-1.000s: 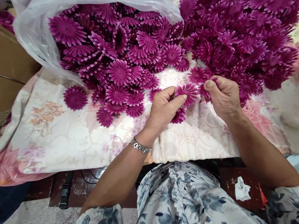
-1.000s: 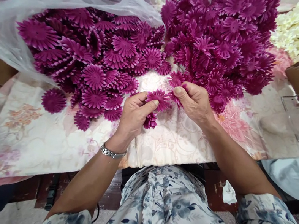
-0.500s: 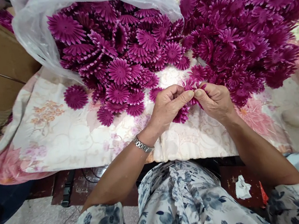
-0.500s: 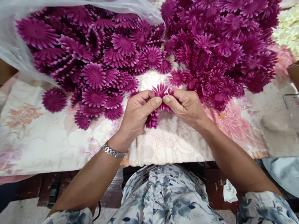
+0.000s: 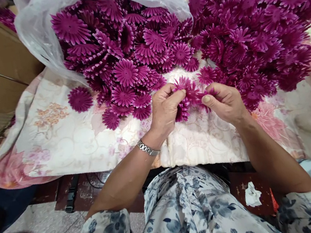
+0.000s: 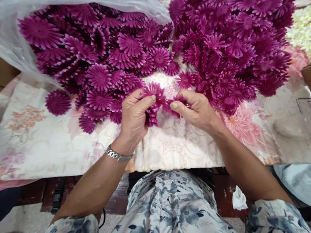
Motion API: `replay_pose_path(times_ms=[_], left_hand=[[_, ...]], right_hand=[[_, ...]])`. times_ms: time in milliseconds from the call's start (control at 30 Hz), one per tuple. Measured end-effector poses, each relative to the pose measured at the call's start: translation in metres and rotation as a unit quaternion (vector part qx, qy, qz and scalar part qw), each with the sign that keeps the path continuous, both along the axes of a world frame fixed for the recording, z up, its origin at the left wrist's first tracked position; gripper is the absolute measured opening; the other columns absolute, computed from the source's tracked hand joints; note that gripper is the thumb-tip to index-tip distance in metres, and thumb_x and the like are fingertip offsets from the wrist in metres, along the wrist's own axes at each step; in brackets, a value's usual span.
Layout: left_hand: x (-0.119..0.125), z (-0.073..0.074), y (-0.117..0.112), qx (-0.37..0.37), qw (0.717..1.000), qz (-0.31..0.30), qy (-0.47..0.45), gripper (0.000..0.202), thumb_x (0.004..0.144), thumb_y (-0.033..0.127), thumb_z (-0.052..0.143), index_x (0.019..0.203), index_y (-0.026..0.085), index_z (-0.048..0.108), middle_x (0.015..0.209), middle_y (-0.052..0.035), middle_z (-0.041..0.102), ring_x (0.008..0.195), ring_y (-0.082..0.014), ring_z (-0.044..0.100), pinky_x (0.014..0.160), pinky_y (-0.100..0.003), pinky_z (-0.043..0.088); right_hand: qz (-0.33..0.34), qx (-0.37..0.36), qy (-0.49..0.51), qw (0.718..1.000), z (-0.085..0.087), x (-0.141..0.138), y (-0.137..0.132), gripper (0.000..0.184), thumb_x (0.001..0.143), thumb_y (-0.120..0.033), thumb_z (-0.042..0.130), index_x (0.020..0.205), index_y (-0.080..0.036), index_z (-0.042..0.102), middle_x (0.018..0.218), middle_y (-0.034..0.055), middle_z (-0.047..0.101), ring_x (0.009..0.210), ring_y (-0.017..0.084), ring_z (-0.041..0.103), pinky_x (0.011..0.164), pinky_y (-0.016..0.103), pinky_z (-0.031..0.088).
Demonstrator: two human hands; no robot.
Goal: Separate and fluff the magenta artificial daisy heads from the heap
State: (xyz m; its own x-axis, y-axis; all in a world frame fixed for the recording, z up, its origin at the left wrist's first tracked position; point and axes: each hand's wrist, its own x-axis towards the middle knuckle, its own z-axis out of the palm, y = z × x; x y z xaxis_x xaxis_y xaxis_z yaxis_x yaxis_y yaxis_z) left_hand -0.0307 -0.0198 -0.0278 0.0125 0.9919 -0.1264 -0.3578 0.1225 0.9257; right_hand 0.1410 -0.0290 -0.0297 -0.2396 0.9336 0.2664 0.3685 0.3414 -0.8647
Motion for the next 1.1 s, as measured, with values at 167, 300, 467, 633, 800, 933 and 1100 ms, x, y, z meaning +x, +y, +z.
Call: replay_pose_path(times_ms=[167,300,467,633,800,933,1100], left_hand=[[-0.003,-0.002,0.003,0.027,0.998,0.045,0.028,0.02,0.068,0.016,0.061,0.06,0.018,0.043,0.06,0.0046,0.042,0.056,-0.0065,0.038,0.053,-0.022,0.029],[0.001,-0.004,-0.001,0.087,0.989,0.023,0.115,0.024,0.073,0.022,0.062,0.06,0.018,0.043,0.058,0.005,0.038,0.056,-0.0073,0.035,0.054,-0.024,0.028],[0.004,0.002,-0.007,0.138,0.972,-0.009,0.19,0.018,0.075,0.02,0.06,0.061,0.018,0.048,0.058,0.0049,0.043,0.057,-0.0078,0.038,0.055,-0.023,0.031],[0.001,0.003,-0.007,0.134,0.977,-0.038,0.161,0.015,0.076,0.025,0.062,0.065,0.018,0.055,0.059,0.0043,0.047,0.057,-0.0079,0.041,0.054,-0.022,0.032],[-0.001,0.0,-0.006,0.097,0.984,-0.032,0.149,0.02,0.077,0.024,0.061,0.058,0.017,0.055,0.055,0.004,0.043,0.055,-0.0077,0.038,0.052,-0.022,0.029],[0.001,0.0,-0.008,0.099,0.978,-0.056,0.173,0.02,0.076,0.019,0.058,0.056,0.016,0.056,0.054,0.0037,0.045,0.054,-0.0075,0.038,0.05,-0.021,0.029],[0.0,0.003,-0.009,0.122,0.97,-0.094,0.19,0.008,0.073,0.018,0.061,0.068,0.016,0.068,0.061,0.0028,0.058,0.057,-0.0083,0.046,0.055,-0.021,0.036]], right_hand=[[-0.037,-0.014,0.106,0.994,-0.002,0.009,0.002,0.029,0.082,-0.047,0.063,0.069,-0.022,0.054,0.061,-0.0035,0.049,0.053,0.009,0.043,0.05,0.024,0.035],[-0.012,0.059,0.106,0.993,0.005,0.003,0.0,0.021,0.08,-0.043,0.067,0.073,-0.023,0.061,0.105,0.005,0.065,0.094,0.019,0.061,0.081,0.036,0.05],[-0.032,0.112,0.016,0.993,0.005,-0.012,-0.004,0.007,0.082,-0.029,0.066,0.08,-0.022,0.067,0.092,0.0041,0.067,0.088,0.016,0.062,0.081,0.033,0.05],[-0.119,0.073,-0.002,0.99,0.0,-0.006,-0.001,0.009,0.082,-0.029,0.065,0.086,-0.021,0.068,0.076,-0.0016,0.066,0.067,0.011,0.058,0.062,0.025,0.046],[-0.115,0.069,0.103,0.986,0.008,0.001,-0.003,0.014,0.08,-0.028,0.068,0.093,-0.023,0.068,0.082,-0.001,0.066,0.067,0.01,0.058,0.06,0.023,0.047],[-0.009,-0.012,0.121,0.992,0.011,-0.006,-0.008,0.051,0.079,-0.029,0.069,0.128,-0.027,0.053,0.08,-0.0015,0.065,0.065,0.011,0.057,0.058,0.024,0.048],[-0.027,-0.07,0.081,0.994,0.006,-0.009,-0.004,0.022,0.079,-0.031,0.066,0.097,-0.018,0.066,0.071,-0.0023,0.063,0.061,0.009,0.054,0.058,0.023,0.044]])
